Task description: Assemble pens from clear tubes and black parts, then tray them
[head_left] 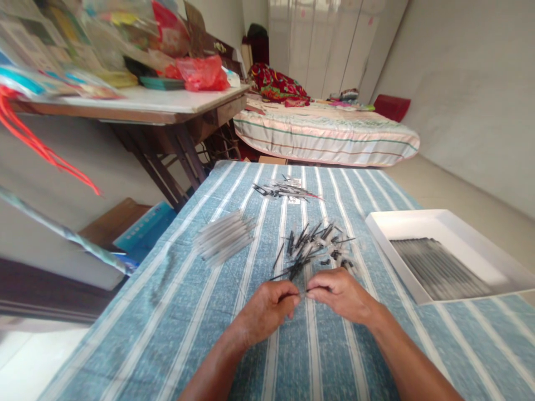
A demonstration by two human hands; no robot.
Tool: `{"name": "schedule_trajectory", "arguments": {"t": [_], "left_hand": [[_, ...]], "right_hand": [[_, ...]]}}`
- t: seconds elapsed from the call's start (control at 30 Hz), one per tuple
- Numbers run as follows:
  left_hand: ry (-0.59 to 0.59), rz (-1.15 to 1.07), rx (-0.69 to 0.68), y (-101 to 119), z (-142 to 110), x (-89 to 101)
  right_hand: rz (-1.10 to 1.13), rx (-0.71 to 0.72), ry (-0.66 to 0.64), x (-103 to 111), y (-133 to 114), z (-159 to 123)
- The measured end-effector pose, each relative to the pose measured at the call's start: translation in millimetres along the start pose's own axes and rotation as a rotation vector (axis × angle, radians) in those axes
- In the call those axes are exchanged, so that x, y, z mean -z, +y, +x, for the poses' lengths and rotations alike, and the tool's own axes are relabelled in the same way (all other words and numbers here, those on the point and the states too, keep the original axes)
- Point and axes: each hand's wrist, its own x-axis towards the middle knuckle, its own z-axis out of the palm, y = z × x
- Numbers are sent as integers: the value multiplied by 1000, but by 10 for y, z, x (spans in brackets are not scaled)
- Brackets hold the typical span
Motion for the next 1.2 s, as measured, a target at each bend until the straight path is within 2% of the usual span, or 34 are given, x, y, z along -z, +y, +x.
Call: {"name": "schedule_trajectory", "arguments": {"t": [0.43,0.77,0.97,1.2], "left_hand": [[-5,1,20,12,4,9],[5,-34,38,14,-20,15],[-8,-79,61,46,-37,9],[10,-91,56,54,-38,-4]], "right_hand": [[180,-197,-39,-67,42,34],[200,-95,40,-35,28,19],[220,-152,-16,-72,43,-10],[299,-167,3,-66,42,-5]]}}
